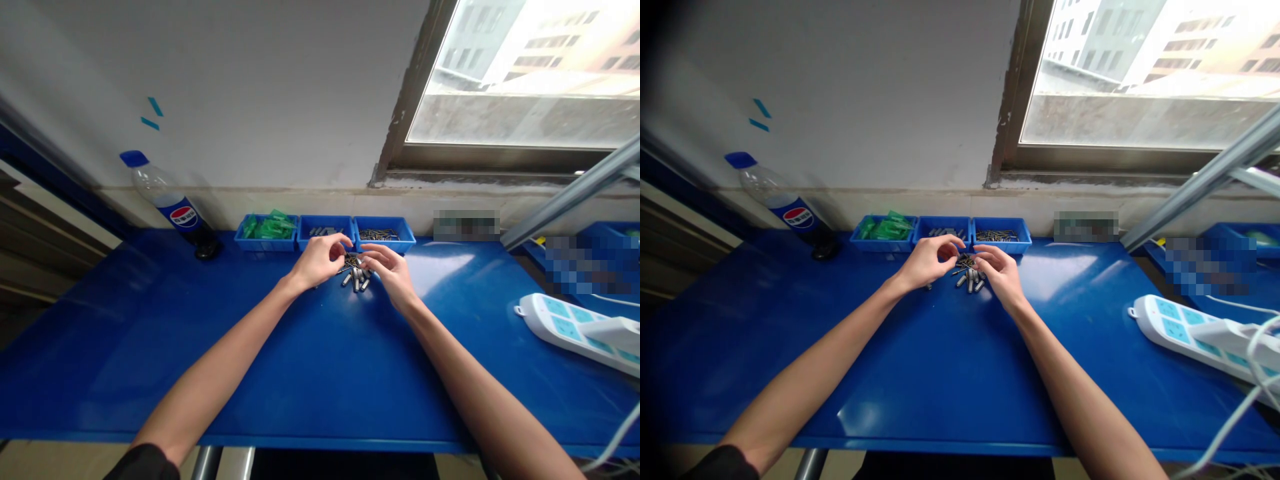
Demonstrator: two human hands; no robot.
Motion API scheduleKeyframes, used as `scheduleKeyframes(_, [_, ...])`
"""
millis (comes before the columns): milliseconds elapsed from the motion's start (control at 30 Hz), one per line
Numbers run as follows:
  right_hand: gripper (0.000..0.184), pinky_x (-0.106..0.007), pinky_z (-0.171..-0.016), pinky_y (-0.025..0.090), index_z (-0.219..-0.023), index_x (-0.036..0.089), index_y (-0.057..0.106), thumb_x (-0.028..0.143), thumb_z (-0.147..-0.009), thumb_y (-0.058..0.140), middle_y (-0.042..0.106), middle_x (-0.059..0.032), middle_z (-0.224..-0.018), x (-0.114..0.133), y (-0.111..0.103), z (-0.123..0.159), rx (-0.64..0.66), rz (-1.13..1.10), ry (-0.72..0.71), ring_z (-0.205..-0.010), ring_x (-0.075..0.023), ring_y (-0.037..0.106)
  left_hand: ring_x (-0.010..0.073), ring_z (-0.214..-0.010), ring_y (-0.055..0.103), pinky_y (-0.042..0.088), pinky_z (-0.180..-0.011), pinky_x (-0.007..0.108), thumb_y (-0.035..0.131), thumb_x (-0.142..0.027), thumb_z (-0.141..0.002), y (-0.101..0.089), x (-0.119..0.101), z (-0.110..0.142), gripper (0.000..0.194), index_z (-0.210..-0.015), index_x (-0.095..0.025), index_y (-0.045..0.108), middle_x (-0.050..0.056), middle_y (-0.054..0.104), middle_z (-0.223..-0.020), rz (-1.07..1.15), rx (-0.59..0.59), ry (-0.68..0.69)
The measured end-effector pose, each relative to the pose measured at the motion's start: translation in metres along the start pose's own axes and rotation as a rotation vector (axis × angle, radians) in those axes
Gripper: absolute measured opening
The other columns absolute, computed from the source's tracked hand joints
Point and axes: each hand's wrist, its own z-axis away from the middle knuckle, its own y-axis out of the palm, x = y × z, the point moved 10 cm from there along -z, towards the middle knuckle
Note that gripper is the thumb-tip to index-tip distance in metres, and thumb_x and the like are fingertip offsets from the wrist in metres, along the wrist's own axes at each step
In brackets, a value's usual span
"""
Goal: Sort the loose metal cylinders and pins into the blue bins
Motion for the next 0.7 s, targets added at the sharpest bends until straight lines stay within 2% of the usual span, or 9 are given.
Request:
scheduleKeyframes(167, [0.039, -0.039, -0.084, 0.057, -0.111, 0.024, 0.076, 0.047, -0.08, 0.083, 0.08, -0.0038, -0.089, -0.002, 0.005, 0.001, 0.043, 0.003, 0.028, -0.079, -0.0215, 0.073, 0.0188, -0.08, 0.077, 0.062, -0.078, 0.027, 0.075, -0.022, -0.081, -0.008, 0.0, -0.001, 0.011, -0.089, -0.016, 0.079, 0.006, 0.081, -0.087, 0.212, -0.054, -0.073])
scheduleKeyframes(400, [0.036, -0.037, -0.086, 0.057, -0.104, 0.023, 0.078, 0.046, -0.078, 0.088, 0.081, -0.0048, -0.093, -0.007, 0.009, 0.002, 0.095, -0.12, 0.095, -0.083, -0.0213, 0.075, 0.021, -0.076, 0.078, 0.062, -0.072, 0.028, 0.086, -0.033, -0.073, -0.01, 0.002, 0.0, 0.023, -0.082, -0.013, 0.079, 0.009, 0.081, -0.083, 0.381, -0.086, -0.12])
scheduleKeyframes(567, [0.037, -0.037, -0.085, 0.058, -0.1, 0.023, 0.08, 0.046, -0.073, 0.091, 0.081, -0.0059, -0.092, -0.013, 0.01, 0.003, 0.102, -0.177, 0.16, -0.081, -0.0212, 0.075, 0.0219, -0.076, 0.077, 0.062, -0.071, 0.03, 0.089, -0.041, -0.07, -0.011, 0.004, 0.0, 0.033, -0.081, -0.012, 0.078, 0.01, 0.081, -0.084, 0.41, -0.103, -0.127])
scheduleKeyframes(700, [0.035, -0.038, -0.087, 0.059, -0.096, 0.023, 0.082, 0.042, -0.069, 0.094, 0.081, -0.0057, -0.091, -0.015, 0.012, 0.004, 0.101, -0.257, 0.197, -0.081, -0.021, 0.075, 0.0212, -0.077, 0.077, 0.062, -0.072, 0.029, 0.088, -0.04, -0.072, -0.008, 0.007, 0.0, 0.03, -0.08, -0.013, 0.078, 0.01, 0.081, -0.083, 0.397, -0.074, -0.128])
